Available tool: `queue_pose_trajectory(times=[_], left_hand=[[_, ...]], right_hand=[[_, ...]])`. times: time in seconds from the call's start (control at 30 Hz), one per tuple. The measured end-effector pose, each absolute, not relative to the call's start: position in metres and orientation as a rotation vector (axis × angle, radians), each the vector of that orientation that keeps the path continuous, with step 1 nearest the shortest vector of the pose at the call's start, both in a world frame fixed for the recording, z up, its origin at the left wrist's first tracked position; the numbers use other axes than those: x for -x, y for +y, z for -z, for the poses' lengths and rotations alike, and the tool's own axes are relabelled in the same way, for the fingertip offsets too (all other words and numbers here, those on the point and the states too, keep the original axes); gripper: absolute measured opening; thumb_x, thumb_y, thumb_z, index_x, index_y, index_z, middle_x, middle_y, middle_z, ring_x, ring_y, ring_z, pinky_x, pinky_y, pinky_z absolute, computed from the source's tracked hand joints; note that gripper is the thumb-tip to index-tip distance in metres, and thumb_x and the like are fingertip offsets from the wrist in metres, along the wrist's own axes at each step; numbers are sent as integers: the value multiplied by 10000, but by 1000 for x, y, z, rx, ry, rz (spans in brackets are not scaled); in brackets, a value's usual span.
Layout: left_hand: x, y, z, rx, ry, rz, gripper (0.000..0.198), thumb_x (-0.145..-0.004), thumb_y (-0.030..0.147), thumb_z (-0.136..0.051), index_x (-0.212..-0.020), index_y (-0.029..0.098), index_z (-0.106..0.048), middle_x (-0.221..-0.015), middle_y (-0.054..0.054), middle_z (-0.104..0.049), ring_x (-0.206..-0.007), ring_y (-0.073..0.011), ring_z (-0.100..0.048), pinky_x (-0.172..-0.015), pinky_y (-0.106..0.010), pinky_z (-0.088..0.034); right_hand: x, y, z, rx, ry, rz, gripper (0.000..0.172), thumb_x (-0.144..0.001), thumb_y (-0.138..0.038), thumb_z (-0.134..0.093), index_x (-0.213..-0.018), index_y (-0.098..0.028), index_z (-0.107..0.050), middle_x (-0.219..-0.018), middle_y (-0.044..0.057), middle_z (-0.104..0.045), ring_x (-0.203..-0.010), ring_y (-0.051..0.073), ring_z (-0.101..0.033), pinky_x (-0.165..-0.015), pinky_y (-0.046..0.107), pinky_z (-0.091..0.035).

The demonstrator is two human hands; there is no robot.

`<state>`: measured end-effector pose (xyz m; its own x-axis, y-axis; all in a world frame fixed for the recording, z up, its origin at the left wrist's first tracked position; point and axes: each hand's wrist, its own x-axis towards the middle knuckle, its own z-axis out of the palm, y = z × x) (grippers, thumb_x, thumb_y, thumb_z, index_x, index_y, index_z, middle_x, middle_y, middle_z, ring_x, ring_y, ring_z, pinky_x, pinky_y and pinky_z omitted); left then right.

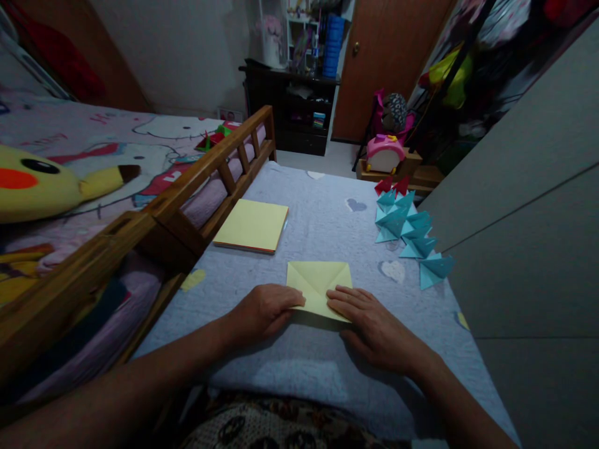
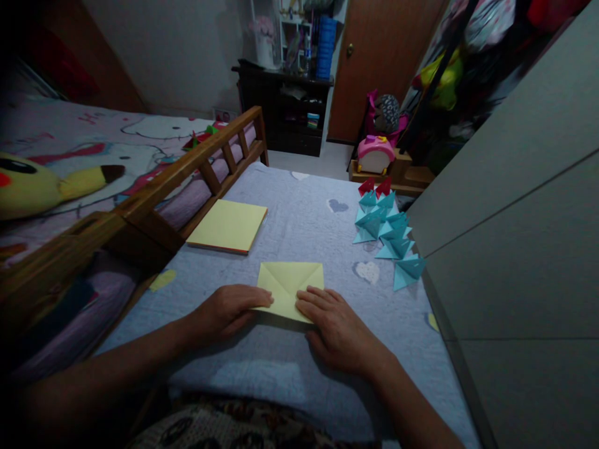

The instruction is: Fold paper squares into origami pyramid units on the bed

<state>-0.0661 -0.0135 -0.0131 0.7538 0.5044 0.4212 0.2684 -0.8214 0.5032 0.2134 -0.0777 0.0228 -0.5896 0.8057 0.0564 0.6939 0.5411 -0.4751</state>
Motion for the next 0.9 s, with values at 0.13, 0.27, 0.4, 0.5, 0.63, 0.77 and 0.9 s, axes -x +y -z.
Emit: queue_pose_trajectory(times=[0.13,0.27,0.4,0.5,0.63,0.77,0.9], left_hand=[[62,-14,2,-2161,882,-613,235,-971,232,-463,-944,187,-692,-794,-18,-730,-696,-142,-679,-647,-268,-523],[53,-13,-5,-1888,1081,-594,222,-944,304,-508,-837,178,-655,-727,-12,-669,-673,-150,-624,-622,-266,-455],[45,-10,-4,-1815,1259,-669,261,-893,280,-554,-1138,188,-563,-704,28,-633,-642,-158,-599,-615,-267,-425],[41,-8,-2,-1944,1391,-637,443,-880,255,-567,-1301,185,-449,-628,74,-551,-586,-162,-562,-601,-272,-395],[40,-5,3,-2143,1450,-603,468,-890,223,-573,-1331,159,-429,-672,44,-582,-600,-175,-575,-603,-289,-398],[40,-2,8,-2365,1441,-586,277,-923,215,-576,-1195,184,-542,-740,-2,-650,-661,-195,-611,-655,-317,-445],[39,-1,12,-2496,1419,-566,123,-926,201,-606,-1048,185,-607,-855,-51,-710,-766,-235,-658,-722,-371,-489]], right_hand=[[-218,-64,-21,1340,-2247,-784,289,-908,-159,-475,-1110,-214,-674,-1149,83,-741,-1070,212,-685,-921,400,-544],[-220,-47,-14,1546,-1845,-1050,161,-897,-270,-523,-860,-201,-664,-776,29,-719,-693,165,-658,-631,274,-496],[-215,-37,0,1590,-1586,-1064,147,-858,-329,-551,-811,-203,-611,-759,23,-670,-685,167,-612,-598,265,-443],[-210,-34,6,1673,-1547,-983,141,-840,-350,-557,-836,-209,-571,-713,-2,-615,-641,162,-569,-569,263,-399],[-203,-34,5,1731,-1505,-832,336,-807,-344,-575,-1103,-200,-505,-632,-69,-514,-562,158,-517,-537,260,-365],[-198,-35,5,1760,-1579,-712,330,-822,-312,-535,-1130,-196,-520,-686,-41,-557,-585,161,-543,-578,272,-392],[-197,-36,10,1765,-1623,-648,412,-859,-281,-502,-1264,-211,-540,-811,5,-645,-643,167,-591,-635,283,-434]])
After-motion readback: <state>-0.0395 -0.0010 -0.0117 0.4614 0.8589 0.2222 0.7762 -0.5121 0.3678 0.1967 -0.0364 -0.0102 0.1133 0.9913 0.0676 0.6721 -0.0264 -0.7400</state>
